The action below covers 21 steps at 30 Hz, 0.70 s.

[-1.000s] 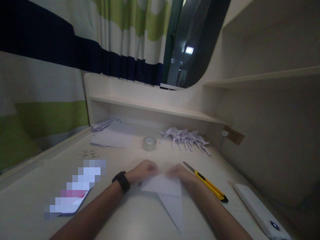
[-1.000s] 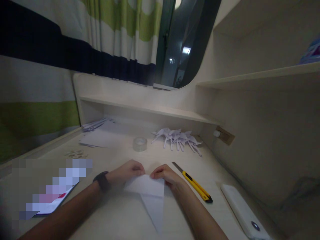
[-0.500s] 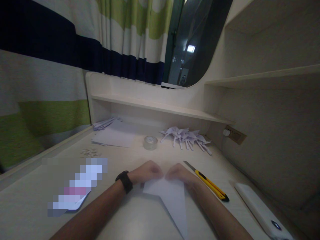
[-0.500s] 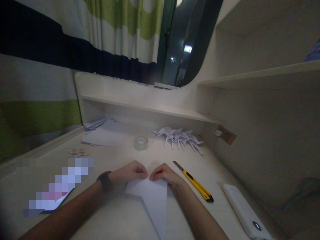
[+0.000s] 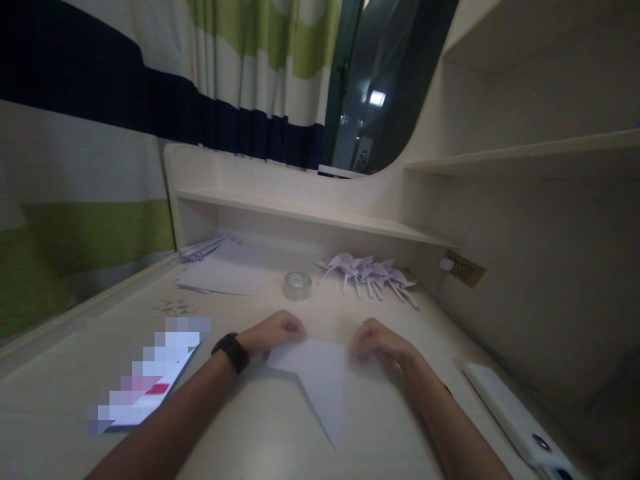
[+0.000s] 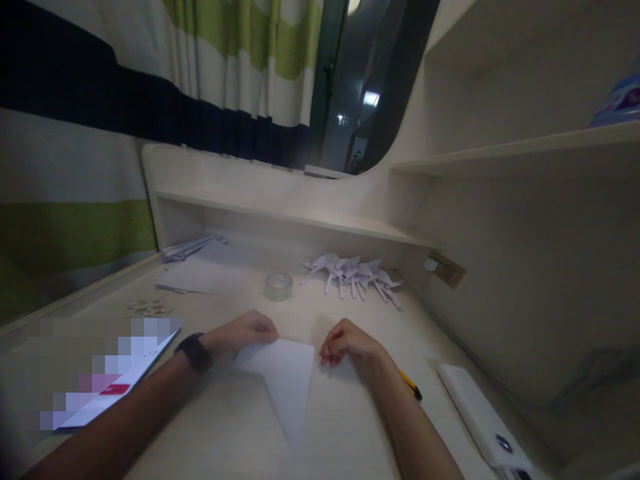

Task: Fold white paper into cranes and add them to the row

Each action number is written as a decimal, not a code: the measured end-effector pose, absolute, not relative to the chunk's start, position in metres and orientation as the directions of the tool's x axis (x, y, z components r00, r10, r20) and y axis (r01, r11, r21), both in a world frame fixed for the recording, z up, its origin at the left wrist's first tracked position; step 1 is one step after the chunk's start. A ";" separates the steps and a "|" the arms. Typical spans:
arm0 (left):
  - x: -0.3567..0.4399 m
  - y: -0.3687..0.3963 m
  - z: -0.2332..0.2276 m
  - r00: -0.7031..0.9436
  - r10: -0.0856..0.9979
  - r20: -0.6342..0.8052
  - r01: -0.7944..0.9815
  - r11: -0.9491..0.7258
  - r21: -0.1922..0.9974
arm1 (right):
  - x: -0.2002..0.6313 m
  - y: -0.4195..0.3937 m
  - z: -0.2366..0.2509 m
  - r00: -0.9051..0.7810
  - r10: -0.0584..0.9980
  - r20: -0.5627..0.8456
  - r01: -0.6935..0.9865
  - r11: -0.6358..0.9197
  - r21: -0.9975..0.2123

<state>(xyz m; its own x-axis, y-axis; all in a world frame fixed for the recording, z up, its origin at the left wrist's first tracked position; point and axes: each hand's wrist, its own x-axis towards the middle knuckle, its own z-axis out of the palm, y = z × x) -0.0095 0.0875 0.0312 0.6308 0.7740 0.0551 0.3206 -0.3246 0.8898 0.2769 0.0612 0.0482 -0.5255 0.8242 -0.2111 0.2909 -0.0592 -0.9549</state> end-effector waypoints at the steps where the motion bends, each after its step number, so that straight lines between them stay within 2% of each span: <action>1: -0.010 0.087 0.032 0.620 0.782 0.066 0.315 -0.325 0.892 | 0.276 0.061 0.049 -0.488 0.858 -0.161 0.266 -0.030 -0.964; 3: -0.009 0.087 0.032 0.609 0.789 0.081 0.307 -0.328 0.893 | 0.267 0.061 0.046 -0.391 0.919 -0.047 0.182 0.027 -0.983; 5: -0.006 0.086 0.031 0.616 0.783 0.082 0.308 -0.336 0.890 | 0.253 0.059 0.040 -0.335 0.942 -0.001 0.124 0.043 -0.991; 13: 0.000 0.080 0.030 0.644 0.763 0.062 0.318 -0.340 0.885 | 0.223 0.055 0.019 -0.342 0.938 0.060 0.209 0.138 -0.968; 21: 0.000 0.083 0.024 0.651 0.756 0.069 0.304 -0.343 0.889 | 0.220 0.053 0.021 -0.340 0.940 0.032 0.226 0.114 -0.967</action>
<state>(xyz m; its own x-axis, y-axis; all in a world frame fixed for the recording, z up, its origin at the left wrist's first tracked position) -0.0001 0.0833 0.0243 0.6514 0.7557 0.0686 0.3039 -0.3426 0.8889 0.2199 0.0530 0.0208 -0.3403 0.9398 0.0317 0.2258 0.1144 -0.9674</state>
